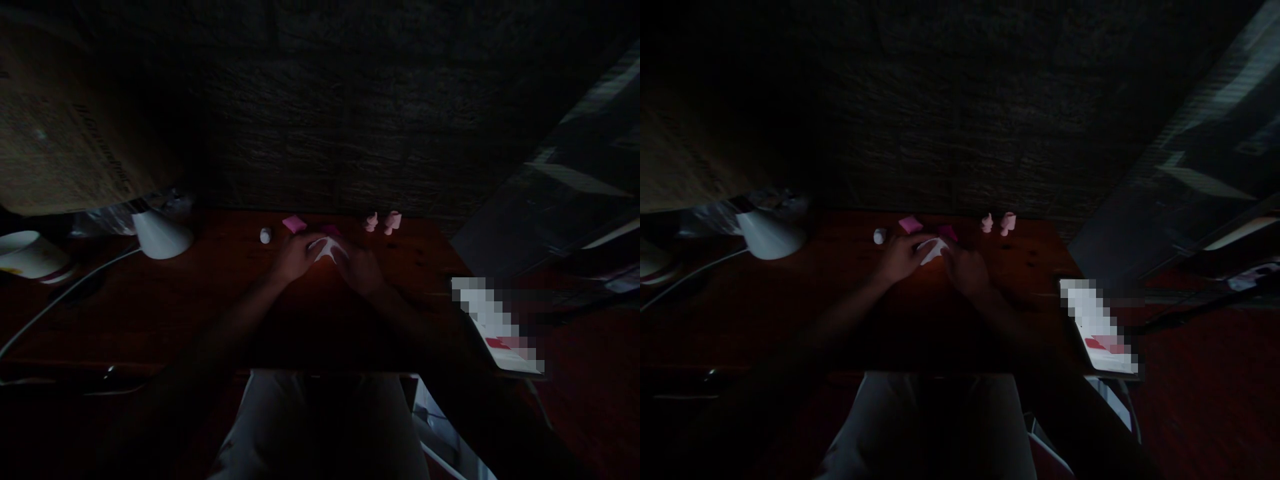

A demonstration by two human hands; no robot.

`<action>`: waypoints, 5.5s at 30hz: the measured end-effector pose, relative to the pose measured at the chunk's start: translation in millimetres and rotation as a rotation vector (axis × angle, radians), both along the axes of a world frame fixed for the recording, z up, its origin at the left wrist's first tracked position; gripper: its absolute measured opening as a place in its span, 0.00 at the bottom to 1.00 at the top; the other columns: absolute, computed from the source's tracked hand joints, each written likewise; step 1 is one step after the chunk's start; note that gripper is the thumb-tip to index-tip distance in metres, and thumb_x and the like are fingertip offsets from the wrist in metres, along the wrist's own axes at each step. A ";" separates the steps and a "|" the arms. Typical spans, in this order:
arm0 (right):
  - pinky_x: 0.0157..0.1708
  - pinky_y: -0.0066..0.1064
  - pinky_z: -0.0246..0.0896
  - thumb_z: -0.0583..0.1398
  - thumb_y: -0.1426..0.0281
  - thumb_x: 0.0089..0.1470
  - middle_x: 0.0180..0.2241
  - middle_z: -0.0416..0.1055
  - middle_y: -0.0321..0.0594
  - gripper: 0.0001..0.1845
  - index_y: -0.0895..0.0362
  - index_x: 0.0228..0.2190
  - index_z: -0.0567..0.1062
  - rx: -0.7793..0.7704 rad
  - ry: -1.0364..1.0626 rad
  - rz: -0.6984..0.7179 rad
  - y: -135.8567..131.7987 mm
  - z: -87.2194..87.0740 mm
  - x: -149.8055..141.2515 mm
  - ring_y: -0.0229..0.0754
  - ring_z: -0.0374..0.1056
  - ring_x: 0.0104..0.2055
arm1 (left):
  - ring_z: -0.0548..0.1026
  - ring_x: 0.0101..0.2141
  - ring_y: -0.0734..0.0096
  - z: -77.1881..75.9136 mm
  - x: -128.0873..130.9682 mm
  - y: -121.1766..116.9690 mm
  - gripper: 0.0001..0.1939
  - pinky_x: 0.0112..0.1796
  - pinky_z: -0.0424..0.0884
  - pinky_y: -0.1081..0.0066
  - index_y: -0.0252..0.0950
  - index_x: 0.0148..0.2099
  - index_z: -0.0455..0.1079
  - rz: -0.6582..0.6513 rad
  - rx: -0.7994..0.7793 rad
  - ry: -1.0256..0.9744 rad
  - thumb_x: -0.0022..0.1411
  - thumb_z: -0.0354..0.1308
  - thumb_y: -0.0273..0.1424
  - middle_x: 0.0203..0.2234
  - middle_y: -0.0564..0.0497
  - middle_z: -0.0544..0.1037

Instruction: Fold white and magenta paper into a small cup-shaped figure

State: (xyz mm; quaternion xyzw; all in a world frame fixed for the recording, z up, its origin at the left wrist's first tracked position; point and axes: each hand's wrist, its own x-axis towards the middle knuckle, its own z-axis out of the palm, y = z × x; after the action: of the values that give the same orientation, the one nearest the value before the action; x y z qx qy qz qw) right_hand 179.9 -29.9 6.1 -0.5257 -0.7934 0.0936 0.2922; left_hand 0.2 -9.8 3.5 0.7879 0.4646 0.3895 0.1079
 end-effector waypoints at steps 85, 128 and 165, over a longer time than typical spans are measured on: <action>0.35 0.32 0.66 0.66 0.54 0.51 0.34 0.80 0.38 0.18 0.54 0.34 0.83 -0.365 0.704 0.190 8.2 3.6 24.4 0.41 0.73 0.34 | 0.62 0.19 0.80 24.9 -18.2 -8.2 0.12 0.22 0.57 0.77 0.34 0.33 0.77 -0.329 -0.840 -0.381 0.53 0.67 0.39 0.18 0.56 0.70; 0.35 0.32 0.67 0.69 0.57 0.46 0.33 0.81 0.37 0.15 0.54 0.34 0.84 -0.353 0.788 0.153 11.2 -2.9 18.7 0.41 0.73 0.34 | 0.62 0.22 0.79 15.7 -4.5 -7.9 0.14 0.24 0.58 0.77 0.32 0.30 0.76 -0.284 -0.733 -0.472 0.59 0.63 0.39 0.19 0.56 0.69; 0.40 0.32 0.70 0.64 0.70 0.55 0.39 0.81 0.37 0.10 0.52 0.41 0.76 0.080 0.380 0.217 -12.6 -0.5 4.7 0.42 0.77 0.38 | 0.78 0.25 0.76 14.7 3.5 -9.2 0.10 0.29 0.77 0.74 0.33 0.45 0.74 -0.014 -0.692 -0.754 0.60 0.66 0.29 0.28 0.51 0.79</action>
State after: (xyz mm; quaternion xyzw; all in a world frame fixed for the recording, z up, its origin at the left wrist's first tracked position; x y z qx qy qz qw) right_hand 184.7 -42.6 5.7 -0.3982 -0.7791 0.1903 0.4453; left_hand 3.7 -19.0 18.2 0.5136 0.4899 0.4694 0.5253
